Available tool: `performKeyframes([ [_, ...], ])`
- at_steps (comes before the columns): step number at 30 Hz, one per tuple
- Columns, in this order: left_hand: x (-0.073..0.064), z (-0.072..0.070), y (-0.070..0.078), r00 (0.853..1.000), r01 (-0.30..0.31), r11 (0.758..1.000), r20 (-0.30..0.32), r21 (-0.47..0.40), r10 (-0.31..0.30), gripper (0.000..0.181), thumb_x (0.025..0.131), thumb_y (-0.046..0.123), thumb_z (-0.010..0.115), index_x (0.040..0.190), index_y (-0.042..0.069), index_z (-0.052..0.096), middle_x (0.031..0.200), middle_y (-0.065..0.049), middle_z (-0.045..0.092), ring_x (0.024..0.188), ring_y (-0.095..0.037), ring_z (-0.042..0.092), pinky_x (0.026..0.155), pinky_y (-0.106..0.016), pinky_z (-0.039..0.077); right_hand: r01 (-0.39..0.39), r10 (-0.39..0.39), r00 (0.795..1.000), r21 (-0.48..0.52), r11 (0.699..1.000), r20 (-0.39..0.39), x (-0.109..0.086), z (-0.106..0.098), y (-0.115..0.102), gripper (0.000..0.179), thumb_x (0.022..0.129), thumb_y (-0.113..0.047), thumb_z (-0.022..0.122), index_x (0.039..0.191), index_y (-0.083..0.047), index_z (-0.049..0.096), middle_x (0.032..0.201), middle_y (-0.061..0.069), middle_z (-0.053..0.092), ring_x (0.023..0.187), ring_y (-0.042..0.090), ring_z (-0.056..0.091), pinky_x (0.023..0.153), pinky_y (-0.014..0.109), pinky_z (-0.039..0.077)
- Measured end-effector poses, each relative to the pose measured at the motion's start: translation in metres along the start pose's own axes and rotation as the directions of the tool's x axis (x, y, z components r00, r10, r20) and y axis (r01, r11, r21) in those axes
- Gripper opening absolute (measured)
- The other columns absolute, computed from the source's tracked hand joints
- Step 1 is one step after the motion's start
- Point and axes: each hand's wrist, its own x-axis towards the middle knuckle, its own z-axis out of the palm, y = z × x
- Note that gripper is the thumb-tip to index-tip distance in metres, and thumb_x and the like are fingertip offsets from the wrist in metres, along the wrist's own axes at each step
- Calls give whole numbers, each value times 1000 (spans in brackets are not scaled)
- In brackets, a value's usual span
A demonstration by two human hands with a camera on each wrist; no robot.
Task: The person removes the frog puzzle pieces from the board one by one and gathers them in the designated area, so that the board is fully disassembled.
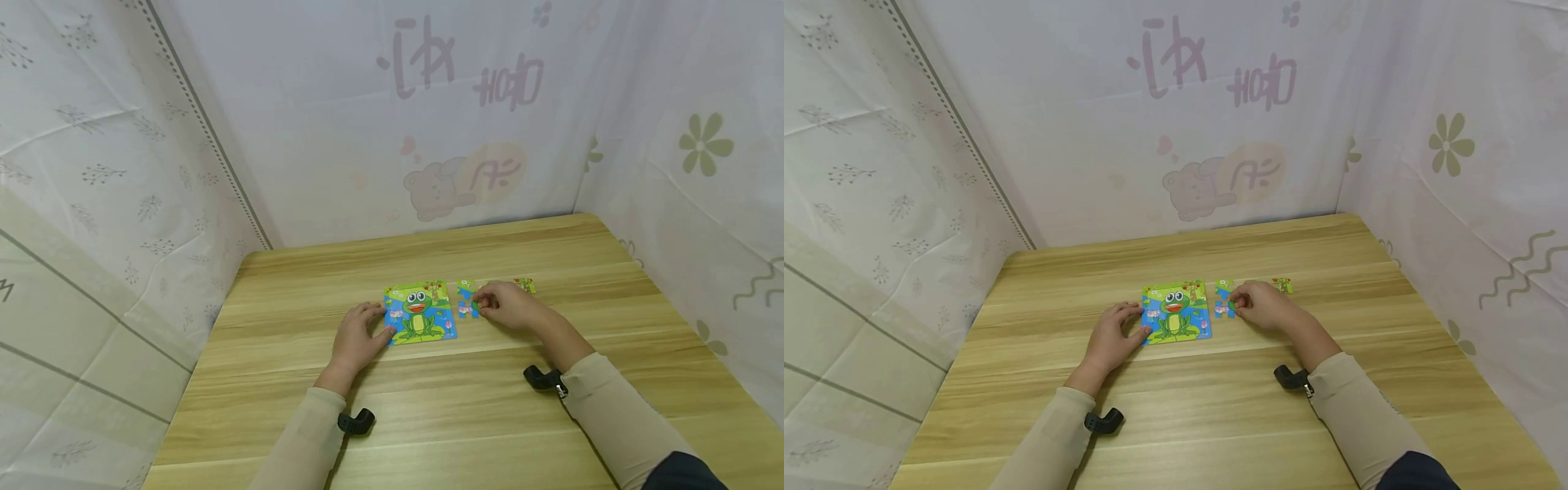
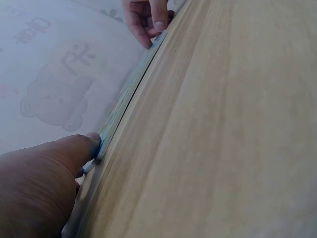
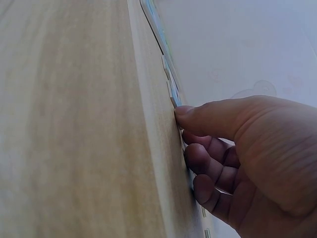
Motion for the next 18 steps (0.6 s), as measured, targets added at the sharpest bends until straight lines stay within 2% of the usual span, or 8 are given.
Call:
performKeyframes([
  [12, -1, -1, 2, 1000, -7, 1000, -7, -2, 7, 48, 91, 40, 83, 130, 15, 73, 143, -4, 63, 141, -30, 50, 119, -52, 40, 11, -11, 1000, 2, 1000, -9, 0, -1, -1, 22, 100, -9, 70, 122, -5, 73, 95, -2, 65, 84, 17, 58, 71, 31, 54],
  [18, 0, 0, 1, 1000, 19, 1000, 12, 2, -19, 48, 93, 42, 82, 132, 17, 72, 145, -2, 62, 144, -28, 47, 120, -50, 38, 23, -23, 999, -2, 1000, -25, 2, 0, -8, 25, 99, -9, 71, 124, -5, 72, 95, -2, 65, 86, 16, 59, 74, 33, 55],
])
